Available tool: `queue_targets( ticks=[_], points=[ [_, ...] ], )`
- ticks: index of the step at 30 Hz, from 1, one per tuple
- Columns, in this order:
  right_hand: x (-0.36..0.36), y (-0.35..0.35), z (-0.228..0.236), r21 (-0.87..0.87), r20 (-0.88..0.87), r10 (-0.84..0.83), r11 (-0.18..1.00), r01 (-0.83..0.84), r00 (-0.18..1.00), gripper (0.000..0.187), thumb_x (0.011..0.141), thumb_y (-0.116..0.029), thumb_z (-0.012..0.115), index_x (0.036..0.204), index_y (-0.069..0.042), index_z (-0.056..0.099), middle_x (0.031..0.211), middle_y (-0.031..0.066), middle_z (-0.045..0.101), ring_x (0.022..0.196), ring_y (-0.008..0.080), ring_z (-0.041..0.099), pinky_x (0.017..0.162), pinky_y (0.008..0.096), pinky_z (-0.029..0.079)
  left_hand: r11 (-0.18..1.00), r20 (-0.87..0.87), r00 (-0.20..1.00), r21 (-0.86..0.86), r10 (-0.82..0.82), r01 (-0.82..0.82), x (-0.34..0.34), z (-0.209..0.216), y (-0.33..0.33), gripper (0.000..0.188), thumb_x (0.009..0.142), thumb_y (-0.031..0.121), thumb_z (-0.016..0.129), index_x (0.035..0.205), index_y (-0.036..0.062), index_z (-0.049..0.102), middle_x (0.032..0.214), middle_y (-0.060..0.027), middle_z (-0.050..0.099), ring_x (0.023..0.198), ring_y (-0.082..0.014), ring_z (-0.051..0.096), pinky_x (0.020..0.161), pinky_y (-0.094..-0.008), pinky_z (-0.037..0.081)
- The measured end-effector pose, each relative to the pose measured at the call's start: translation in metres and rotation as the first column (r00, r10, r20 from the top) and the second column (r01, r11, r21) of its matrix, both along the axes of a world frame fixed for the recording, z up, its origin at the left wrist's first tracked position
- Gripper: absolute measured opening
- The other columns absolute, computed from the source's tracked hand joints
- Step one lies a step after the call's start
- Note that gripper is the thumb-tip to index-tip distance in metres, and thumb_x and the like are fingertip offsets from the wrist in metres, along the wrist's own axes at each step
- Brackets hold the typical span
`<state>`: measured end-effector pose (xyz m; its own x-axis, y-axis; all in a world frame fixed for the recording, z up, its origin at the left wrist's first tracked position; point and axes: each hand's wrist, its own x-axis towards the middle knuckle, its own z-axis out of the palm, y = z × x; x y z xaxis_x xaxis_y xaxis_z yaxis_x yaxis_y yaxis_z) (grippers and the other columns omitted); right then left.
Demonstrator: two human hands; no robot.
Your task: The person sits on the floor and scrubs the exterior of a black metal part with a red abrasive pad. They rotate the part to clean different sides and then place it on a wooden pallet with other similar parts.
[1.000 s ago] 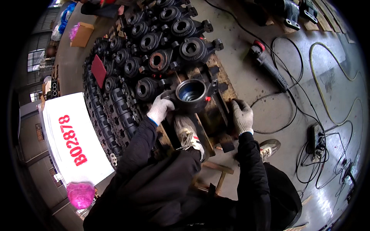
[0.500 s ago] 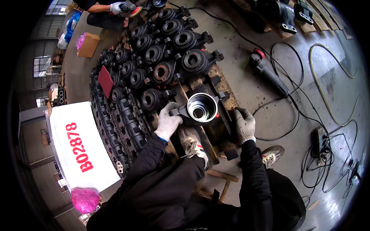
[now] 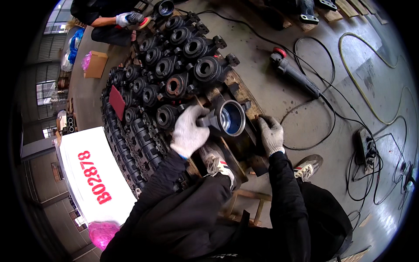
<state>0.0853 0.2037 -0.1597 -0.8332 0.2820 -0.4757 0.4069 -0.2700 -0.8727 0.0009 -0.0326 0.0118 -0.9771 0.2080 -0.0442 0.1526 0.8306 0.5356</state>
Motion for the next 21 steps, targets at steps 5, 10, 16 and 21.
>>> queue_targets(
  ticks=[5,10,16,21],
  points=[
    [-0.002,-0.002,-0.001,-0.042,0.013,-0.012,0.999,0.013,1.0,0.027,0.104,-0.013,0.068,0.124,0.005,0.073,0.115,0.011,0.078,0.105,0.0154,0.07,0.097,0.0292,0.054,0.996,0.012,0.998,-0.071,-0.057,0.058,-0.054,0.01,0.024,0.024,0.081,0.01,0.071,0.105,0.0087,0.065,0.106,-0.0161,0.068,0.099,-0.041,0.07,0.084,-0.0501,0.057],
    [-0.001,0.0,-0.007,-0.062,0.007,-0.003,0.998,0.003,1.0,0.027,0.104,-0.013,0.07,0.124,0.005,0.073,0.114,0.0103,0.078,0.104,0.0148,0.07,0.097,0.029,0.054,1.0,-0.225,0.974,0.015,-0.021,0.025,-0.087,-0.002,0.06,0.024,0.085,0.01,0.074,0.102,0.0038,0.059,0.103,-0.0208,0.061,0.102,-0.0462,0.062,0.086,-0.0514,0.052],
    [-0.013,0.008,0.012,-0.047,0.103,-0.079,0.995,0.084,0.992,0.025,0.104,-0.014,0.07,0.12,0.004,0.075,0.111,0.0097,0.079,0.103,0.0146,0.07,0.094,0.0288,0.055,0.976,-0.162,0.973,-0.166,-0.167,0.139,-0.136,-0.014,0.079,0.035,0.083,0.012,0.068,0.118,0.0101,0.067,0.12,-0.0206,0.065,0.118,-0.046,0.06,0.103,-0.0541,0.05],
    [-0.054,0.03,0.036,0.221,-0.182,-0.084,0.967,0.124,0.98,0.025,0.102,-0.016,0.072,0.116,0.004,0.077,0.105,0.0101,0.078,0.096,0.0159,0.071,0.088,0.0298,0.056,0.963,-0.109,0.975,-0.208,-0.196,0.171,-0.151,-0.021,0.087,0.039,0.084,0.01,0.067,0.123,0.011,0.066,0.128,-0.0231,0.064,0.121,-0.0473,0.06,0.106,-0.0556,0.05]
  ],
)
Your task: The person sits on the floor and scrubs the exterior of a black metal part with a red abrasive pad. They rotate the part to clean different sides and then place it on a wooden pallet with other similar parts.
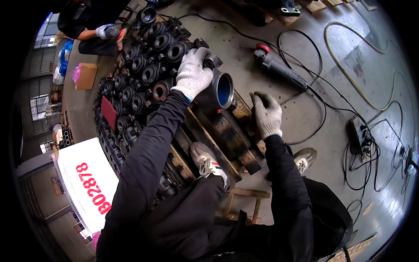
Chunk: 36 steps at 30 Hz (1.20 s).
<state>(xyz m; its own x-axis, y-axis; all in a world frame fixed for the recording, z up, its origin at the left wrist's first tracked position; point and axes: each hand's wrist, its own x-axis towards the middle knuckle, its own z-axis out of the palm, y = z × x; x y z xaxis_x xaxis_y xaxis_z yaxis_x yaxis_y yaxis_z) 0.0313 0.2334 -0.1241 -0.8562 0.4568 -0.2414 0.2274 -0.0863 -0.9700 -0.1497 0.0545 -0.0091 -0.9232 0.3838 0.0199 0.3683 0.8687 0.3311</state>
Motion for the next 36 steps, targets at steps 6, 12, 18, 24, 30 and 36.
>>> queue_targets(
  ticks=[6,12,18,24,30,36],
  points=[
    [-0.061,-0.001,0.031,0.36,-0.057,0.147,0.925,-0.117,0.987,0.023,0.096,-0.021,0.075,0.111,-0.005,0.081,0.109,0.018,0.077,0.101,0.0329,0.077,0.09,0.0381,0.059,1.0,0.015,1.0,0.011,-0.01,0.01,-0.004,-0.004,0.005,0.036,0.087,0.01,0.067,0.124,0.0111,0.065,0.127,-0.0237,0.064,0.12,-0.0481,0.06,0.105,-0.0554,0.05],
    [-0.088,-0.009,0.043,0.582,-0.123,0.282,0.797,-0.161,0.951,0.021,0.095,-0.019,0.078,0.109,-0.004,0.08,0.107,0.0153,0.076,0.094,0.0338,0.076,0.088,0.0382,0.058,0.999,0.023,1.0,0.041,-0.009,0.008,-0.001,0.001,0.004,0.031,0.089,0.013,0.069,0.12,0.0127,0.067,0.123,-0.0232,0.065,0.118,-0.0481,0.06,0.102,-0.0557,0.051],
    [-0.093,-0.006,0.05,0.841,-0.156,0.441,0.528,-0.115,0.884,0.017,0.088,-0.019,0.077,0.105,-0.015,0.081,0.103,0.0072,0.076,0.095,0.0323,0.072,0.088,0.045,0.05,0.996,0.006,0.999,0.085,-0.033,0.033,-0.002,-0.003,-0.007,0.026,0.092,0.014,0.068,0.118,0.0125,0.067,0.122,-0.0232,0.065,0.118,-0.0485,0.06,0.101,-0.0556,0.051],
    [-0.097,-0.011,0.046,0.832,-0.172,0.516,0.532,-0.157,0.839,0.016,0.086,-0.019,0.076,0.101,-0.015,0.08,0.101,0.0078,0.075,0.094,0.0322,0.071,0.088,0.0449,0.049,0.992,-0.047,0.998,0.113,-0.043,0.048,0.005,-0.008,-0.025,0.023,0.096,0.016,0.067,0.119,0.0127,0.067,0.124,-0.022,0.063,0.118,-0.0478,0.059,0.101,-0.0554,0.05],
    [-0.083,-0.023,0.04,0.619,-0.086,0.406,0.737,-0.271,0.91,0.021,0.087,-0.021,0.075,0.098,-0.004,0.08,0.097,0.0185,0.076,0.091,0.0401,0.074,0.083,0.0449,0.058,0.983,-0.11,0.993,0.174,-0.038,0.056,0.024,-0.007,-0.041,0.021,0.096,0.015,0.069,0.116,0.0116,0.064,0.119,-0.019,0.063,0.113,-0.0467,0.059,0.099,-0.0546,0.048],
    [-0.074,-0.027,0.037,0.256,0.231,0.38,0.864,-0.433,0.896,0.031,0.09,-0.025,0.073,0.103,0.002,0.078,0.095,0.0241,0.078,0.091,0.0369,0.078,0.085,0.0417,0.059,0.97,-0.191,0.981,0.225,-0.045,0.088,0.041,-0.007,-0.054,0.037,0.081,0.002,0.068,0.116,0.0114,0.062,0.118,-0.0205,0.062,0.112,-0.0487,0.057,0.1,-0.0574,0.048]
  ],
)
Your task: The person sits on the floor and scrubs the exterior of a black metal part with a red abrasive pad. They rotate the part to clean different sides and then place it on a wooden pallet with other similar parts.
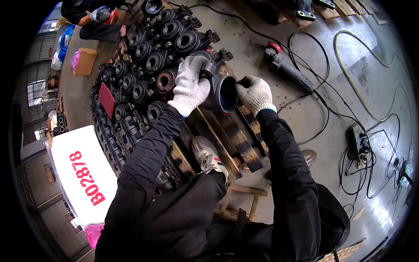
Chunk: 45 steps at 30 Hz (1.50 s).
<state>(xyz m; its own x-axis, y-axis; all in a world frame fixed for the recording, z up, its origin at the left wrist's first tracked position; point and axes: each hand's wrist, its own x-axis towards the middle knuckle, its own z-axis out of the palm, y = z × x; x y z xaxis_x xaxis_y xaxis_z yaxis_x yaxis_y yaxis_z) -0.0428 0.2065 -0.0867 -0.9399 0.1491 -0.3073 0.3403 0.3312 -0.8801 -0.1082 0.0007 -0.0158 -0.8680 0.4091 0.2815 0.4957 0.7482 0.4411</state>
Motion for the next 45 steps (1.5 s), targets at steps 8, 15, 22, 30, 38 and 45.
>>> queue_targets(
  ticks=[8,15,22,30,38,45],
  points=[
    [0.023,-0.009,-0.014,-0.11,0.194,-0.091,0.987,0.113,0.977,0.035,0.088,-0.027,0.075,0.101,0.005,0.079,0.084,0.0216,0.078,0.08,0.0258,0.076,0.079,0.0369,0.059,0.997,-0.012,0.997,-0.027,0.077,-0.077,0.019,0.003,-0.005,0.041,0.078,-0.001,0.064,0.118,0.011,0.059,0.116,-0.0216,0.059,0.111,-0.0509,0.056,0.098,-0.059,0.048],
    [0.059,-0.022,-0.018,-0.504,0.446,-0.168,0.765,0.401,0.879,0.024,0.092,-0.014,0.079,0.105,0.006,0.075,0.091,0.0113,0.077,0.073,0.0201,0.072,0.068,0.0334,0.06,0.998,-0.033,0.998,-0.048,0.046,-0.047,0.027,-0.002,-0.008,0.036,0.083,0.012,0.072,0.118,0.0137,0.06,0.119,-0.02,0.058,0.112,-0.049,0.057,0.096,-0.0584,0.051],
    [0.098,-0.036,-0.022,-0.444,0.368,-0.239,0.804,0.396,0.898,0.026,0.098,-0.019,0.077,0.109,0.004,0.076,0.089,0.0079,0.076,0.078,0.0152,0.068,0.073,0.0299,0.056,0.991,-0.067,0.995,0.102,-0.077,0.084,0.047,0.008,-0.005,0.027,0.084,0.001,0.069,0.11,0.0093,0.066,0.114,-0.0178,0.062,0.113,-0.0455,0.058,0.097,-0.0536,0.051],
    [0.073,-0.027,0.046,0.027,-0.434,-0.089,0.993,0.112,0.896,0.014,0.098,-0.01,0.075,0.108,-0.001,0.078,0.094,0.0121,0.077,0.083,0.0219,0.074,0.078,0.0317,0.057,0.981,-0.031,0.992,0.149,-0.121,0.124,0.073,-0.001,-0.048,0.009,0.09,0.014,0.073,0.093,0.009,0.066,0.11,-0.0116,0.064,0.112,-0.0374,0.062,0.097,-0.0485,0.053],
    [0.072,-0.027,0.018,0.562,-0.204,0.176,0.827,-0.032,0.963,0.016,0.087,-0.025,0.075,0.084,-0.01,0.075,0.086,0.0175,0.071,0.079,0.0389,0.07,0.077,0.0504,0.052,0.983,-0.012,0.992,0.129,-0.127,0.127,0.107,-0.018,-0.076,0.024,0.076,0.002,0.073,0.097,0.0113,0.066,0.113,-0.0097,0.062,0.118,-0.0388,0.059,0.099,-0.0505,0.052],
    [0.142,0.015,-0.001,0.331,-0.011,-0.171,0.929,0.165,0.985,0.021,0.094,-0.023,0.072,0.101,-0.005,0.08,0.098,0.0218,0.077,0.096,0.0406,0.074,0.088,0.0472,0.058,0.998,0.057,0.998,0.053,-0.021,0.018,0.124,-0.044,-0.105,0.028,0.082,0.001,0.07,0.106,0.0091,0.06,0.119,-0.0163,0.058,0.116,-0.0404,0.058,0.1,-0.0495,0.051]
  ],
)
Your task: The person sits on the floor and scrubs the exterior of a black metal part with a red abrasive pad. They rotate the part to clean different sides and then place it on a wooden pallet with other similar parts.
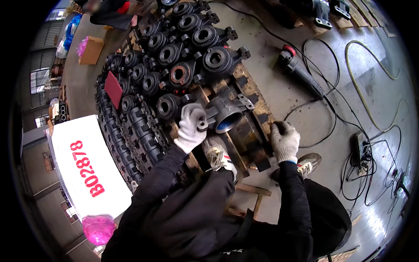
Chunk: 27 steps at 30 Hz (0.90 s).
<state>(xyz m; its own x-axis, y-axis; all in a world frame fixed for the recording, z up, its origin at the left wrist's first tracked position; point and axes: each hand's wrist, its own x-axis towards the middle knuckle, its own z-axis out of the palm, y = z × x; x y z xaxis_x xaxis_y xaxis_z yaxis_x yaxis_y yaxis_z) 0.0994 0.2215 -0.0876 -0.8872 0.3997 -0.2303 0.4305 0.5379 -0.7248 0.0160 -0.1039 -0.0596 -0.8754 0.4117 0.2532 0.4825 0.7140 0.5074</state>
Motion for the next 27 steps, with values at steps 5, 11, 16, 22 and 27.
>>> queue_targets(
  ticks=[5,11,16,22,27],
  points=[
    [0.02,0.012,-0.036,0.061,0.148,-0.027,0.998,0.018,0.989,0.028,0.095,-0.031,0.072,0.108,-0.006,0.078,0.104,0.0213,0.077,0.097,0.0423,0.073,0.09,0.0497,0.057,0.999,0.166,0.985,-0.008,0.052,-0.051,-0.009,0.012,-0.008,0.046,0.081,0.004,0.075,0.123,0.0082,0.057,0.13,-0.0182,0.056,0.122,-0.0437,0.058,0.105,-0.0504,0.05],
    [0.024,0.001,-0.044,0.269,0.078,0.047,0.961,-0.067,0.996,0.023,0.095,-0.029,0.072,0.102,-0.008,0.077,0.1,0.02,0.076,0.093,0.0427,0.073,0.085,0.0517,0.057,1.0,0.208,0.978,0.007,-0.029,0.028,0.002,0.019,-0.016,0.115,0.07,0.015,0.091,0.164,0.0074,0.024,0.161,-0.0216,0.037,0.148,-0.0429,0.043,0.122,-0.0488,0.042],
    [0.023,0.003,-0.045,0.278,0.038,0.051,0.959,-0.059,0.998,0.021,0.095,-0.027,0.073,0.101,-0.008,0.077,0.1,0.0202,0.075,0.091,0.0436,0.073,0.083,0.0521,0.057,0.997,0.367,0.93,0.057,0.035,-0.06,0.012,-0.002,-0.021,0.126,0.068,0.017,0.097,0.166,0.0043,0.019,0.162,-0.0215,0.033,0.15,-0.0393,0.041,0.123,-0.0497,0.041],
    [0.024,0.004,-0.047,0.265,0.043,0.051,0.962,-0.061,0.998,0.02,0.095,-0.027,0.072,0.102,-0.008,0.076,0.101,0.0203,0.075,0.091,0.0441,0.073,0.082,0.0523,0.057,0.957,0.172,0.964,-0.173,-0.202,0.232,-0.007,0.012,-0.024,0.1,0.064,0.033,0.101,0.149,0.0083,0.055,0.137,-0.0115,0.061,0.132,-0.0333,0.059,0.112,-0.0439,0.052],
    [0.023,0.002,-0.048,0.312,0.037,0.08,0.946,-0.087,0.996,0.019,0.095,-0.027,0.072,0.101,-0.009,0.076,0.101,0.0201,0.075,0.091,0.0444,0.072,0.082,0.0535,0.057,0.915,0.084,0.953,-0.268,-0.29,0.302,-0.037,0.029,-0.021,0.076,0.065,0.035,0.094,0.134,0.0143,0.071,0.119,-0.0083,0.07,0.113,-0.0336,0.068,0.093,-0.0429,0.06]
  ],
)
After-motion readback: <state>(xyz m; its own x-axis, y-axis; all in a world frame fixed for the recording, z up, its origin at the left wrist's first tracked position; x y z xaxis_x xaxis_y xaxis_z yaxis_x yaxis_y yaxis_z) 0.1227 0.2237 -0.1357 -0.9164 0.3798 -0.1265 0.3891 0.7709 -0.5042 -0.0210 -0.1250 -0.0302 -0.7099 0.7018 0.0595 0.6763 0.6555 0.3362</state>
